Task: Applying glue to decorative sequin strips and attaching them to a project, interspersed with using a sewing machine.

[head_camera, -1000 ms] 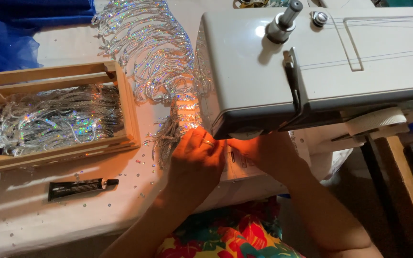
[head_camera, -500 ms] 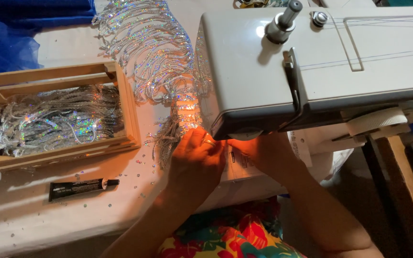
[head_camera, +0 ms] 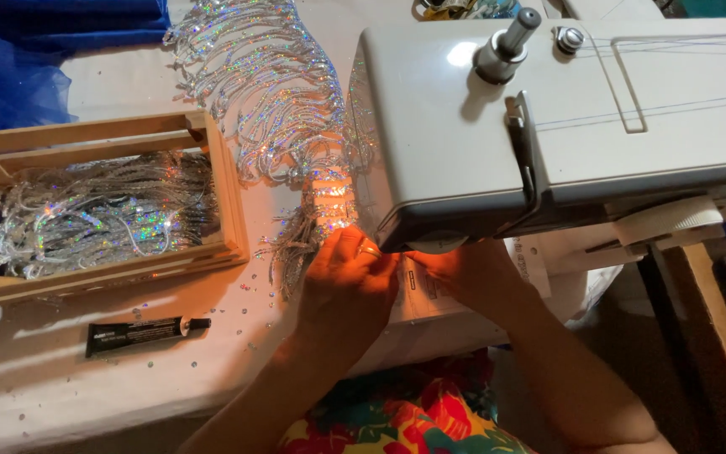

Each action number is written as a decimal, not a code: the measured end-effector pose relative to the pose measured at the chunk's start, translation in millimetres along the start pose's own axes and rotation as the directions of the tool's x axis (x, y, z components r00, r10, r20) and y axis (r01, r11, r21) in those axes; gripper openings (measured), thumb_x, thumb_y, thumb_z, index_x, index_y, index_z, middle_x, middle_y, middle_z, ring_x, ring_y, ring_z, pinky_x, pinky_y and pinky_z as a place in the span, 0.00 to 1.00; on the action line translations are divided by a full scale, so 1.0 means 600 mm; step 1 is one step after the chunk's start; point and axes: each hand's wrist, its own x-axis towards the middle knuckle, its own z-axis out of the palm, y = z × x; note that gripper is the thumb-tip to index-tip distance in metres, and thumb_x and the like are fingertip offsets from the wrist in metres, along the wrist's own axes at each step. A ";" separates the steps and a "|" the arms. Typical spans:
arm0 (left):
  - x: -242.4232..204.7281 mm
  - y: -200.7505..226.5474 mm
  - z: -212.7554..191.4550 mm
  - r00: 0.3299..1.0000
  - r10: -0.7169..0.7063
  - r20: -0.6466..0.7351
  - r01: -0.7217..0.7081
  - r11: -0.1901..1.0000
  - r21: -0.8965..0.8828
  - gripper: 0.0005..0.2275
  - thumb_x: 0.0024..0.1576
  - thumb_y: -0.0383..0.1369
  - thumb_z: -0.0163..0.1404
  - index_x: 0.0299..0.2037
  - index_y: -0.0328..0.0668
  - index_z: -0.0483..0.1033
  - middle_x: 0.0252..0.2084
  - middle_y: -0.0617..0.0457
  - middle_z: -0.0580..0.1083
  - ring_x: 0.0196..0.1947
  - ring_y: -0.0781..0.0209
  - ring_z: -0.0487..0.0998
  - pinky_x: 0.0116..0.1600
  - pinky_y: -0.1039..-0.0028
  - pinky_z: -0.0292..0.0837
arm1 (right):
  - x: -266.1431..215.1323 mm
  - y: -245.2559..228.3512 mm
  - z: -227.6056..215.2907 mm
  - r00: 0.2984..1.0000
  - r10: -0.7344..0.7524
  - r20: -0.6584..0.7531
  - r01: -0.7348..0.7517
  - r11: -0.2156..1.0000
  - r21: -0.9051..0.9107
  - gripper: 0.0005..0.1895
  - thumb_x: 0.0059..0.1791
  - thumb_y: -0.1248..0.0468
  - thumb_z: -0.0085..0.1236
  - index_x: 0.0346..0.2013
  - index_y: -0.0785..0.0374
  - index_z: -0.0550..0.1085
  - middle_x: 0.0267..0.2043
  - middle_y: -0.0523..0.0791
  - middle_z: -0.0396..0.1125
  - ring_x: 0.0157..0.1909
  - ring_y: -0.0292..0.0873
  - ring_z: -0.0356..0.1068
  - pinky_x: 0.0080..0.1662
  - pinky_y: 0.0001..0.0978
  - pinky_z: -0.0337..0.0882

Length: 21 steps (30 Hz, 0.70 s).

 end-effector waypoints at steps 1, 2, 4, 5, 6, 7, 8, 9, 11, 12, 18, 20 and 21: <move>0.000 -0.001 -0.001 1.000 -0.001 0.001 0.001 1.000 0.000 0.09 0.55 0.26 0.54 0.22 0.39 0.73 0.20 0.51 0.62 0.31 0.50 0.71 0.44 0.66 0.71 | -0.002 0.004 0.001 1.000 0.000 0.001 0.000 1.000 0.001 0.08 0.45 0.69 0.55 0.23 0.57 0.69 0.16 0.43 0.58 0.21 0.42 0.57 0.30 0.27 0.60; 0.001 -0.002 -0.001 1.000 0.003 0.008 -0.003 1.000 -0.001 0.08 0.54 0.27 0.54 0.22 0.39 0.73 0.21 0.51 0.63 0.31 0.50 0.72 0.44 0.66 0.71 | -0.004 0.008 0.002 1.000 -0.003 -0.001 0.003 1.000 0.020 0.07 0.45 0.69 0.55 0.23 0.57 0.70 0.15 0.42 0.58 0.21 0.42 0.57 0.30 0.27 0.59; 0.005 -0.003 -0.003 1.000 0.007 0.016 -0.007 1.000 -0.002 0.08 0.54 0.27 0.54 0.22 0.39 0.74 0.21 0.50 0.63 0.32 0.50 0.72 0.45 0.66 0.71 | -0.008 0.016 0.001 1.000 -0.005 -0.005 0.005 0.999 0.040 0.07 0.45 0.70 0.55 0.24 0.57 0.70 0.15 0.42 0.58 0.20 0.41 0.57 0.29 0.27 0.59; 0.007 -0.002 -0.005 1.000 0.000 0.020 0.000 1.000 0.013 0.08 0.54 0.27 0.53 0.23 0.40 0.74 0.21 0.50 0.63 0.32 0.50 0.72 0.45 0.66 0.71 | -0.011 0.020 0.001 1.000 -0.008 -0.007 0.008 0.998 0.060 0.06 0.45 0.70 0.55 0.25 0.57 0.70 0.15 0.42 0.58 0.20 0.41 0.56 0.29 0.27 0.59; 0.010 -0.001 -0.006 1.000 -0.006 0.024 0.005 1.000 0.027 0.08 0.55 0.28 0.53 0.23 0.40 0.74 0.20 0.50 0.62 0.32 0.49 0.72 0.46 0.66 0.71 | -0.014 0.025 0.001 1.000 -0.009 -0.011 0.010 0.997 0.079 0.06 0.45 0.70 0.54 0.25 0.57 0.70 0.15 0.42 0.57 0.20 0.41 0.56 0.29 0.26 0.58; 0.004 -0.002 -0.001 1.000 -0.004 0.024 0.003 1.000 0.027 0.08 0.55 0.28 0.53 0.23 0.40 0.74 0.20 0.50 0.62 0.32 0.49 0.72 0.46 0.66 0.71 | -0.015 0.028 0.001 1.000 -0.008 -0.012 0.009 0.997 0.080 0.06 0.45 0.70 0.54 0.25 0.57 0.70 0.15 0.42 0.57 0.20 0.41 0.56 0.29 0.26 0.58; -0.002 -0.002 0.005 1.000 -0.004 0.030 0.003 1.000 0.027 0.08 0.55 0.29 0.53 0.23 0.41 0.74 0.20 0.50 0.62 0.32 0.49 0.72 0.46 0.66 0.71 | -0.018 0.030 0.002 1.000 -0.007 -0.016 0.009 0.995 0.099 0.05 0.45 0.70 0.54 0.26 0.57 0.71 0.15 0.42 0.57 0.20 0.41 0.56 0.29 0.26 0.58; -0.008 -0.002 0.010 0.999 -0.003 0.036 0.002 1.000 0.028 0.09 0.56 0.29 0.53 0.23 0.42 0.74 0.20 0.50 0.62 0.32 0.49 0.72 0.46 0.65 0.71 | -0.020 0.033 0.003 1.000 -0.007 -0.019 0.009 0.993 0.117 0.05 0.45 0.71 0.54 0.27 0.57 0.71 0.14 0.42 0.57 0.19 0.40 0.56 0.28 0.26 0.58; 0.007 -0.001 0.000 0.999 -0.001 0.048 0.000 1.000 0.023 0.08 0.55 0.29 0.52 0.23 0.42 0.74 0.20 0.50 0.62 0.33 0.49 0.72 0.46 0.65 0.71 | -0.019 0.031 0.008 1.000 -0.003 -0.022 0.006 0.991 0.136 0.05 0.45 0.71 0.54 0.27 0.57 0.71 0.14 0.42 0.57 0.19 0.40 0.55 0.28 0.26 0.57; 0.013 -0.002 -0.006 0.998 -0.003 0.058 0.002 1.000 0.022 0.07 0.55 0.29 0.52 0.24 0.42 0.74 0.20 0.51 0.62 0.33 0.49 0.72 0.47 0.65 0.70 | -0.018 0.029 0.011 1.000 -0.005 -0.024 0.009 0.988 0.156 0.05 0.45 0.71 0.54 0.28 0.57 0.71 0.14 0.41 0.57 0.19 0.40 0.55 0.28 0.26 0.57; 0.010 -0.005 -0.004 0.998 -0.006 0.062 0.004 1.000 0.027 0.05 0.54 0.28 0.51 0.25 0.44 0.75 0.19 0.53 0.61 0.33 0.52 0.70 0.43 0.68 0.70 | -0.028 0.038 0.020 0.999 -0.021 -0.032 0.028 0.971 0.239 0.06 0.45 0.72 0.53 0.30 0.57 0.73 0.13 0.41 0.56 0.18 0.39 0.54 0.27 0.25 0.56; 0.009 -0.005 -0.001 0.998 -0.007 0.070 0.005 1.000 0.027 0.05 0.54 0.28 0.51 0.25 0.43 0.75 0.18 0.53 0.61 0.33 0.53 0.70 0.43 0.68 0.70 | -0.027 0.038 0.025 0.999 -0.020 -0.035 0.028 0.966 0.258 0.06 0.44 0.73 0.53 0.31 0.58 0.73 0.13 0.41 0.55 0.18 0.39 0.54 0.26 0.25 0.55; 0.008 -0.005 0.001 0.997 -0.009 0.076 0.007 1.000 0.026 0.05 0.54 0.28 0.52 0.25 0.43 0.75 0.18 0.54 0.61 0.32 0.53 0.70 0.42 0.68 0.70 | -0.026 0.039 0.027 0.999 -0.020 -0.038 0.029 0.960 0.277 0.07 0.44 0.73 0.52 0.32 0.58 0.73 0.13 0.41 0.55 0.18 0.38 0.53 0.26 0.25 0.55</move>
